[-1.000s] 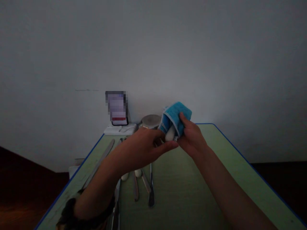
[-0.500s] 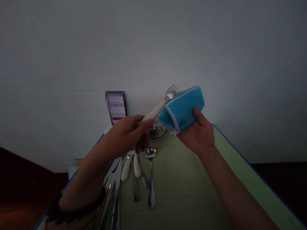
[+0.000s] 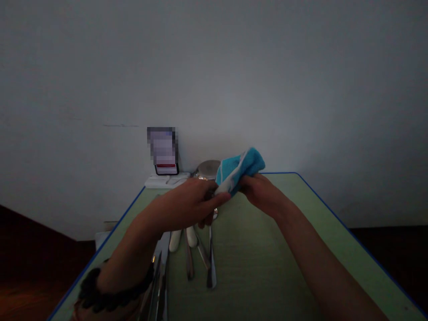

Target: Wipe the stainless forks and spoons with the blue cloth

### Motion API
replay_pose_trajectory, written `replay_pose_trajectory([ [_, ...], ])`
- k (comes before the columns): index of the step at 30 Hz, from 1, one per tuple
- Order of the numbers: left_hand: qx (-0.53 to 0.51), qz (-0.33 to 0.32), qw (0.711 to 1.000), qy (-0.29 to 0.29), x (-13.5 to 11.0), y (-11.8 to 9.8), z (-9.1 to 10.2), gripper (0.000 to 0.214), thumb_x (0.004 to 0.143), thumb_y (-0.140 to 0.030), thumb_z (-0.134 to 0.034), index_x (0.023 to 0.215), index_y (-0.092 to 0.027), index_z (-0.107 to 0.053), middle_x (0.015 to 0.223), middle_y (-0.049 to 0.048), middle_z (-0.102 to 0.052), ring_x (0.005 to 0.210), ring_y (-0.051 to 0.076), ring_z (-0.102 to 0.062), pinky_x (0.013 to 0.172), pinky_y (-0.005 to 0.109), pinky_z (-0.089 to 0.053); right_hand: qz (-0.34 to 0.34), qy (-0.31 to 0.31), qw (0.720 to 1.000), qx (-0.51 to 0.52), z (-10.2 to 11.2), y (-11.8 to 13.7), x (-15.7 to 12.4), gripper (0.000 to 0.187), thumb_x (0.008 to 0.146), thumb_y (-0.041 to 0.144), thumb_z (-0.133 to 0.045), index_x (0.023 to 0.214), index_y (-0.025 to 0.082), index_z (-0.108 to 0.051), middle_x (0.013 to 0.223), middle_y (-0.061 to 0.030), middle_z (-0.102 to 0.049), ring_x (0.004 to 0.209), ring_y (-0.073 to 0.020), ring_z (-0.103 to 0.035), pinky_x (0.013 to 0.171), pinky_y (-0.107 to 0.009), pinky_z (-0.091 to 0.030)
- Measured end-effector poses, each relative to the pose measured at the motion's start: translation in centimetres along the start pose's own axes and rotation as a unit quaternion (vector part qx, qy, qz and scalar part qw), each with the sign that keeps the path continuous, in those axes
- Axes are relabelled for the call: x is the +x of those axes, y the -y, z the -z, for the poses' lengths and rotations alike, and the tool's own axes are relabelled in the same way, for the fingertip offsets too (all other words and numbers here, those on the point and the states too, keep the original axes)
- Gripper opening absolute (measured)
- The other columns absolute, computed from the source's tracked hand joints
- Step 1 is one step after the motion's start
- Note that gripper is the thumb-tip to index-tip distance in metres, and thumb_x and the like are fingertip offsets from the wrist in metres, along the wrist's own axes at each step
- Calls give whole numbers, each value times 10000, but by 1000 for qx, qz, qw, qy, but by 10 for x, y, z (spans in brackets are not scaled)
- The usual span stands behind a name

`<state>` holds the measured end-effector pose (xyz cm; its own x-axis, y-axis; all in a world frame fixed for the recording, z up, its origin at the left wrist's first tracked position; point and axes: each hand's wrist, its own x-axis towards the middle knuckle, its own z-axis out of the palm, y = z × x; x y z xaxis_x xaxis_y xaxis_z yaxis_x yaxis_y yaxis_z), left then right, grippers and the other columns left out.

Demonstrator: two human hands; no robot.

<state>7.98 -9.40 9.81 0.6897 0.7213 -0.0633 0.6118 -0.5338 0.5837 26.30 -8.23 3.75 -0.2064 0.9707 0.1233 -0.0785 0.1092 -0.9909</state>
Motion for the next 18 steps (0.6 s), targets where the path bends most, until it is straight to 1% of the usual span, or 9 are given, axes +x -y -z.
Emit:
replay_pose_trajectory([
  [3, 14, 9, 1000, -13, 0, 3, -1, 377, 863, -438, -345, 661, -175, -524, 490, -20, -610, 428, 108, -577, 441, 187, -418, 14, 25, 995, 94, -2, 5, -1, 181, 668, 239, -479, 814, 191, -575, 921, -21, -653, 864, -163, -590, 827, -334, -448],
  [5, 19, 8, 1000, -22, 1, 4, -2, 354, 856, -428, -365, 660, -179, -522, 479, -25, -604, 423, 110, -574, 441, 188, -418, 23, 45, 981, 185, -5, 8, -2, 186, 719, 267, -482, 861, 207, -586, 985, -17, -650, 924, -171, -584, 829, -336, -455],
  [7, 9, 7, 1000, -24, 2, 4, -3, 334, 856, -430, -370, 689, -184, -520, 481, -31, -601, 423, 113, -575, 438, 189, -422, 26, 35, 968, 246, -8, 6, -1, 197, 767, 329, -503, 902, 217, -593, 1024, -18, -647, 958, -178, -579, 829, -338, -460],
  [9, -4, 1, 1000, -9, 3, 4, -5, 330, 850, -446, -384, 716, -182, -529, 508, -27, -611, 446, 117, -588, 450, 191, -435, 29, 2, 970, 242, -10, 1, 1, 222, 773, 372, -542, 921, 216, -596, 1017, -20, -656, 948, -182, -587, 829, -340, -463],
  [12, -15, -9, 999, 29, 4, 5, -4, 332, 840, -449, -413, 753, -171, -571, 596, -3, -648, 519, 124, -617, 495, 195, -458, 62, -29, 984, 161, -5, -7, 2, 243, 757, 363, -594, 952, 218, -601, 1018, -11, -660, 952, -181, -587, 870, -347, -442],
  [14, -10, 4, 999, 46, 3, 9, 0, 350, 851, -433, -392, 761, -165, -598, 634, 11, -663, 554, 126, -626, 516, 199, -461, 108, -35, 993, 43, 3, -8, 1, 246, 759, 354, -597, 966, 222, -610, 1036, 1, -652, 980, -178, -571, 917, -353, -408],
  [15, -1, 17, 999, 47, 1, 12, 4, 367, 859, -427, -373, 761, -162, -608, 637, 16, -666, 558, 127, -626, 518, 202, -459, 130, -34, 990, -33, 9, -7, 0, 240, 762, 353, -593, 959, 219, -618, 1031, 2, -652, 981, -179, -566, 932, -356, -394],
  [16, 19, 31, 998, 43, -1, 15, 8, 385, 863, -425, -361, 741, -158, -612, 626, 19, -663, 551, 128, -621, 515, 206, -453, 139, -22, 984, -110, 14, -5, -2, 229, 764, 354, -588, 938, 211, -627, 1010, -3, -656, 962, -187, -570, 924, -365, -397],
  [18, 90, 44, 995, -26, -5, 21, 16, 377, 853, -418, -383, 727, -154, -621, 608, 21, -649, 543, 132, -602, 528, 225, -437, 133, 17, 963, -234, 24, 0, -5, 233, 777, 358, -566, 933, 199, -633, 963, -21, -664, 887, -200, -587, 867, -381, -427],
])
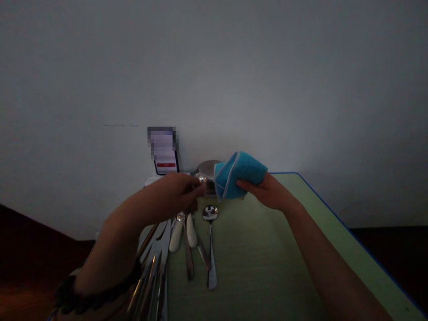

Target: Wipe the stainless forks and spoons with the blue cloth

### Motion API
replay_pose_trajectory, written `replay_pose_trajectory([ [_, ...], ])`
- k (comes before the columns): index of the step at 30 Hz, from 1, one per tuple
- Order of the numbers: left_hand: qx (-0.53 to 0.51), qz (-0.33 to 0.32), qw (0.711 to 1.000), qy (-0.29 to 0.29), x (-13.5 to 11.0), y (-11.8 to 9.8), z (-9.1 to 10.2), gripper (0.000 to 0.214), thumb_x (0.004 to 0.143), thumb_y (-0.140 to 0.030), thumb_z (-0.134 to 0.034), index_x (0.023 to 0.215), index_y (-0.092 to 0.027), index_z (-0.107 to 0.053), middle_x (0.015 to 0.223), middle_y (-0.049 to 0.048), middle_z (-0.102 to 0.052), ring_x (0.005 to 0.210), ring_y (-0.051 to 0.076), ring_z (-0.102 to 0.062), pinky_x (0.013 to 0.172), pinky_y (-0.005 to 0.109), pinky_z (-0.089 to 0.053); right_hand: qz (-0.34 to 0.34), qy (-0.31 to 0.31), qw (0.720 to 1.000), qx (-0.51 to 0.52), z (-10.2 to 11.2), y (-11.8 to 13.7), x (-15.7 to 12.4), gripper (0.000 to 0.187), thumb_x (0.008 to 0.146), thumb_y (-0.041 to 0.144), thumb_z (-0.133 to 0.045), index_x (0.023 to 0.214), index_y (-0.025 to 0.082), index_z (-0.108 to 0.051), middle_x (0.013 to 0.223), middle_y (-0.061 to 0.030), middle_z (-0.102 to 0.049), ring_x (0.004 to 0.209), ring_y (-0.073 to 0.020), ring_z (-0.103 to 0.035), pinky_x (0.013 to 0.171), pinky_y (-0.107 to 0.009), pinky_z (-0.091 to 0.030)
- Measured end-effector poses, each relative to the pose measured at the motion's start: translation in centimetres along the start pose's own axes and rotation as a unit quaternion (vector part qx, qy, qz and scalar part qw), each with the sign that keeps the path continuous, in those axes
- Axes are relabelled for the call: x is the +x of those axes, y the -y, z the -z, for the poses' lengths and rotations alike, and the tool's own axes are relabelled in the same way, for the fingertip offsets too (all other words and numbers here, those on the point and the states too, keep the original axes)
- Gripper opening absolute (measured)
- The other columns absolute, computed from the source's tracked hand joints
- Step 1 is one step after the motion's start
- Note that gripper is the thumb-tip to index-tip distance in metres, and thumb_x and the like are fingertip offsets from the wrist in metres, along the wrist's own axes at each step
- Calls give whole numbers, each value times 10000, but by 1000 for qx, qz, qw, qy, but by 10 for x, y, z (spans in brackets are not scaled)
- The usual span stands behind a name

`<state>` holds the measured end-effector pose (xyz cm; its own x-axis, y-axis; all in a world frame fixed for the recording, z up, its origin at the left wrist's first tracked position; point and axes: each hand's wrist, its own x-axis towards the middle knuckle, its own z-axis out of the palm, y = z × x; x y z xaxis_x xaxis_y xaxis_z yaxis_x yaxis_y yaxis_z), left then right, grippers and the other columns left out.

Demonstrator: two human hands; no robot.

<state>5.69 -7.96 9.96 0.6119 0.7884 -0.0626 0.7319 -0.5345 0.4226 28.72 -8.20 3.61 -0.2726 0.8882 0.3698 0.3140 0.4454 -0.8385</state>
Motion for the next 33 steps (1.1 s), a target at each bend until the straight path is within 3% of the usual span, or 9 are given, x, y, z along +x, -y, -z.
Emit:
replay_pose_trajectory([
  [4, 48, -4, 977, -205, -4, 0, 7, 301, 837, -391, -446, 873, -156, -631, 721, 31, -654, 595, 133, -577, 562, 246, -424, 18, 49, 992, -118, 9, 7, -3, 188, 789, 312, -554, 903, 182, -627, 872, -33, -664, 789, -192, -584, 742, -344, -460],
  [6, 21, -43, 965, -258, -3, -6, 6, 279, 837, -376, -471, 949, -170, -622, 834, 35, -649, 666, 127, -581, 599, 232, -443, 29, 57, 989, -131, 7, 11, -3, 163, 793, 289, -550, 884, 172, -620, 837, -32, -652, 761, -180, -574, 698, -321, -459],
  [11, -15, -171, 961, -216, 3, -18, -4, 278, 840, -313, -504, 1091, -217, -572, 1050, 32, -583, 799, 115, -568, 686, 212, -460, 4, 86, 993, -82, 3, 15, -4, 185, 780, 329, -568, 884, 184, -615, 847, -25, -649, 768, -173, -574, 712, -321, -459],
  [14, -14, -159, 967, -196, 5, -18, -6, 282, 844, -279, -505, 1117, -226, -552, 998, 10, -621, 793, 109, -575, 689, 209, -454, -52, 120, 991, -7, 1, 10, -6, 259, 750, 371, -597, 946, 203, -608, 893, -27, -656, 799, -181, -588, 757, -352, -469],
  [19, -40, -128, 964, -230, 5, -21, -9, 216, 817, -289, -551, 1011, -193, -565, 863, -13, -654, 719, 95, -593, 636, 190, -459, -94, 168, 966, 172, -6, -3, -9, 353, 690, 410, -650, 980, 214, -600, 972, -19, -650, 905, -180, -585, 847, -356, -454],
  [23, -101, -122, 956, -246, 5, -24, -10, 210, 804, -307, -571, 957, -173, -515, 795, -21, -635, 683, 88, -596, 591, 169, -471, -130, 113, 955, 242, -11, -9, -11, 466, 694, 572, -570, 970, 197, -603, 926, -38, -658, 843, -191, -608, 794, -357, -484],
  [28, -64, -116, 959, -249, 5, -27, -8, 179, 797, -318, -578, 912, -182, -578, 791, -21, -627, 680, 85, -581, 599, 174, -453, -216, 0, 954, 206, -13, -4, -8, 536, 745, 662, -415, 885, 203, -654, 866, -72, -667, 905, -242, -599, 783, -367, -495],
  [33, -42, -96, 959, -264, 5, -27, -6, 217, 798, -375, -555, 843, -179, -636, 778, -3, -644, 679, 110, -581, 624, 215, -440, -210, 6, 961, 178, -17, 8, -6, 577, 746, 678, -390, 949, 203, -647, 940, -71, -670, 939, -242, -594, 797, -361, -492],
])
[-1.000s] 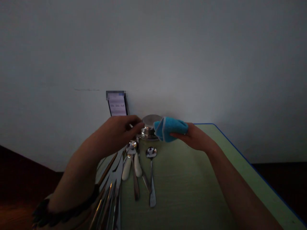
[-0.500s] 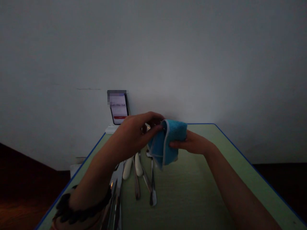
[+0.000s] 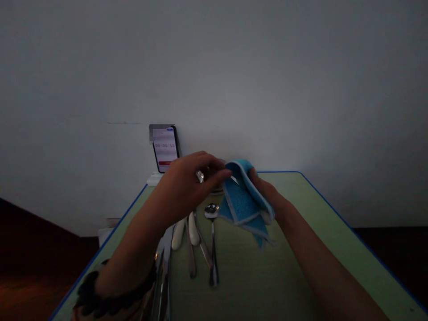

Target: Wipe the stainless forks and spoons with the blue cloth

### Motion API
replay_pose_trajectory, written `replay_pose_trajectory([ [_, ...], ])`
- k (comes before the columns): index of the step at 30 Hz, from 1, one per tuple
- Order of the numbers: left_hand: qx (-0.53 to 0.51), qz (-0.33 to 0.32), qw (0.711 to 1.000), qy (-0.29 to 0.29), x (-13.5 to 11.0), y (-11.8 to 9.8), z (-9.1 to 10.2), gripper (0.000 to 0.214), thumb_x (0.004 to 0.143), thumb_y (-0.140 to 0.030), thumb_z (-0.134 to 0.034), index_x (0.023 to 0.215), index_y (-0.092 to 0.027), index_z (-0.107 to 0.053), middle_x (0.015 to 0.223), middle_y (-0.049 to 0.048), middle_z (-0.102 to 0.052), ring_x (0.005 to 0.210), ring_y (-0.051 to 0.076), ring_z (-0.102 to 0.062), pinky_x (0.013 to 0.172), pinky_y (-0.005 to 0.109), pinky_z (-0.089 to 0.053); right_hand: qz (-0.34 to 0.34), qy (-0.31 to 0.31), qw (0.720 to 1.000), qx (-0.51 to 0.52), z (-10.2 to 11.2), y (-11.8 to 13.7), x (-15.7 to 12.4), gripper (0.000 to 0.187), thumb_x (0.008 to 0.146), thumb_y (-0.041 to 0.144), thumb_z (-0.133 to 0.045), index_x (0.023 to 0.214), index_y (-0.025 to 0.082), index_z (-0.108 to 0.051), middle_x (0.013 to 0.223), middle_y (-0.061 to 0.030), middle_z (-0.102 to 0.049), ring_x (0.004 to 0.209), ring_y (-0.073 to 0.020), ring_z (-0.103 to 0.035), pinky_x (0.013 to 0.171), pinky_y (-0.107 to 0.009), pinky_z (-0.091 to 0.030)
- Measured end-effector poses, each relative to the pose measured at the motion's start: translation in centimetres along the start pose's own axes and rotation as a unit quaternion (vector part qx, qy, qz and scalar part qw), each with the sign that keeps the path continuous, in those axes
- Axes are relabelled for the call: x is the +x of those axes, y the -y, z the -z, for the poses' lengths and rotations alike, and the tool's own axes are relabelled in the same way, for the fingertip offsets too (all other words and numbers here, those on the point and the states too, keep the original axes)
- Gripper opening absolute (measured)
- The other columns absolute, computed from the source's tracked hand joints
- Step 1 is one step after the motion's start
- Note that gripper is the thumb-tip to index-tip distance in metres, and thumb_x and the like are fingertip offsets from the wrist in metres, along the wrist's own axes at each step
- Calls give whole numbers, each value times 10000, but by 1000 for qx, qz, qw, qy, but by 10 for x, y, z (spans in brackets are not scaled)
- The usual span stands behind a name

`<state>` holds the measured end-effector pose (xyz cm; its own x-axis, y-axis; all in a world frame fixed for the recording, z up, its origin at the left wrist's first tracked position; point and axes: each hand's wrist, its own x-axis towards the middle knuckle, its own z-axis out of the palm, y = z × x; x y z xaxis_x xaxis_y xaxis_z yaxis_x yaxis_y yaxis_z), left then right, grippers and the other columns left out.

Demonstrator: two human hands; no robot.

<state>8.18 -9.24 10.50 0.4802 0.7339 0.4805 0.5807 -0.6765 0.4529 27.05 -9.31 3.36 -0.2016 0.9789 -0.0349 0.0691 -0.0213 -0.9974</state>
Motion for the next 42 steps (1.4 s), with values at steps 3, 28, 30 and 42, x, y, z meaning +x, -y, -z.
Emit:
replay_pose_trajectory([
  [3, -18, 27, 999, 34, 0, 2, 0, 257, 818, -390, -508, 791, -173, -644, 726, 0, -652, 641, 118, -580, 591, 224, -433, 22, 10, 999, -22, -5, 2, -2, 570, 756, 667, -386, 999, 210, -624, 962, -57, -669, 892, -217, -604, 762, -339, -499],
  [28, -171, 26, 972, 158, -2, 8, 6, 217, 854, -327, -458, 782, -177, -598, 703, -19, -601, 652, 107, -544, 600, 207, -433, 145, -235, 957, -86, 19, 22, 3, 482, 794, 597, -401, 510, 211, -346, 479, 31, -363, 473, -115, -378, 456, -253, -294],
  [30, -209, 45, 968, 129, -3, 13, 9, 218, 870, -320, -437, 794, -174, -580, 721, -13, -595, 676, 110, -549, 631, 215, -447, 109, -163, 980, 17, 25, 24, 0, 435, 794, 592, -389, 588, 216, -462, 546, 1, -496, 560, -155, -503, 522, -278, -404],
  [42, -374, 98, 909, 153, -3, 16, 10, 236, 878, -309, -443, 1016, -194, -597, 1069, 62, -629, 946, 187, -590, 864, 342, -461, 29, -38, 973, 224, 2, 10, 15, 275, 791, 443, -441, 824, 203, -572, 940, -69, -664, 985, -213, -565, 887, -384, -446],
])
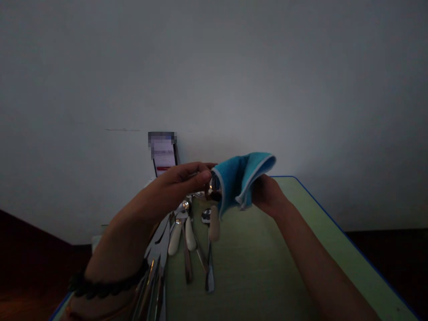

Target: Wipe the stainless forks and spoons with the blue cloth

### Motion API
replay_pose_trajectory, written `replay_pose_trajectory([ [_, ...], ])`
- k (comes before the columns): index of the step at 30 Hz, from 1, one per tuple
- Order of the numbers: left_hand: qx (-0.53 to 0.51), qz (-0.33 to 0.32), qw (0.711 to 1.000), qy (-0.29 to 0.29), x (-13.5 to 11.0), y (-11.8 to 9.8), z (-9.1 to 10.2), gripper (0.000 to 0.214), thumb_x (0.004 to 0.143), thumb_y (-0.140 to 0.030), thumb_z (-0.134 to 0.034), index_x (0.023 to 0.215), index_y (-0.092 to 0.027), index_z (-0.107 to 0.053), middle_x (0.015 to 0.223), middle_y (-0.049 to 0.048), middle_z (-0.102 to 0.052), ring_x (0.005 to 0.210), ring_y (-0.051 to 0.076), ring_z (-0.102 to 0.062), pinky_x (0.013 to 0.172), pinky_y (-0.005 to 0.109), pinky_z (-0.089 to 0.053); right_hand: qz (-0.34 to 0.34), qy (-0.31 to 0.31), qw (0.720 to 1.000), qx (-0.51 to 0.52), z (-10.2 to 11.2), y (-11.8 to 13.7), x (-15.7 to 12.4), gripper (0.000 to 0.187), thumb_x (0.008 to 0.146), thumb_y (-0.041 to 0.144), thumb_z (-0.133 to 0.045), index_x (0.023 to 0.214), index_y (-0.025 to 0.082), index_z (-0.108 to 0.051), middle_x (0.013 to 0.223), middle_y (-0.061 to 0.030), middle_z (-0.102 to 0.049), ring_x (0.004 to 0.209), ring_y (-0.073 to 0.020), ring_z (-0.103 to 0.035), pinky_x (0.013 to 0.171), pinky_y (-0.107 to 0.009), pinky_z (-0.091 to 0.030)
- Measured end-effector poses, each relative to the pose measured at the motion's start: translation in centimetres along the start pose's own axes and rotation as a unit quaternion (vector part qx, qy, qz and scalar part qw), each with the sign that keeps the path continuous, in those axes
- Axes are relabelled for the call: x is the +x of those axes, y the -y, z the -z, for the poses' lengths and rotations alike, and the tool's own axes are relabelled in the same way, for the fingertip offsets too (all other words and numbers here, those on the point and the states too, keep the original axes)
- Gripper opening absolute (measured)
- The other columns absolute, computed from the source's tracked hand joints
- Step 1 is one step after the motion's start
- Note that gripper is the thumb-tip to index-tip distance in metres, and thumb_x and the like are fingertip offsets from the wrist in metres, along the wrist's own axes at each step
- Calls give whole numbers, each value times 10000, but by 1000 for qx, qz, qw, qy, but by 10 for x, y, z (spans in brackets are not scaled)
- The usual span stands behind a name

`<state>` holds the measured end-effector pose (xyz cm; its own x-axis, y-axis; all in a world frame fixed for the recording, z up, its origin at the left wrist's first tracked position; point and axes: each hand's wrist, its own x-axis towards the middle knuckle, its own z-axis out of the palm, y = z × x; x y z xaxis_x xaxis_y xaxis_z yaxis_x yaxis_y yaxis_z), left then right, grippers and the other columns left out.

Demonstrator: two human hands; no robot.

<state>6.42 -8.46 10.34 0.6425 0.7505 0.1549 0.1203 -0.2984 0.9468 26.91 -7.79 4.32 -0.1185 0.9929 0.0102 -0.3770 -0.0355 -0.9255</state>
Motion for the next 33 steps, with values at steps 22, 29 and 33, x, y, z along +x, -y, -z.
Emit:
replay_pose_trajectory([
  [22, -36, 124, 991, -20, 24, 31, -34, 234, 814, -394, -515, 779, -170, -573, 747, 14, -642, 660, 120, -609, 629, 254, -506, -103, -7, 993, 48, 65, -4, -48, 629, 793, 680, -227, 926, 184, -591, 812, -74, -681, 778, -210, -645, 749, -390, -482],
  [29, 7, 149, 989, -12, 40, 58, -78, 257, 753, -412, -563, 755, -158, -603, 815, 65, -683, 815, 205, -636, 704, 318, -502, -76, -116, 967, -216, 126, -31, -84, 446, 734, 532, -534, 1035, 208, -479, 926, -79, -640, 724, -196, -633, 585, -363, -529],
  [33, 31, 144, 989, -23, 43, 63, -76, 253, 702, -400, -629, 778, -160, -617, 945, 72, -675, 955, 223, -593, 796, 301, -462, -12, -156, 928, -337, 141, -40, -86, 523, 686, 420, -636, 1103, 202, -407, 1000, -112, -579, 756, -222, -614, 603, -421, -518],
])
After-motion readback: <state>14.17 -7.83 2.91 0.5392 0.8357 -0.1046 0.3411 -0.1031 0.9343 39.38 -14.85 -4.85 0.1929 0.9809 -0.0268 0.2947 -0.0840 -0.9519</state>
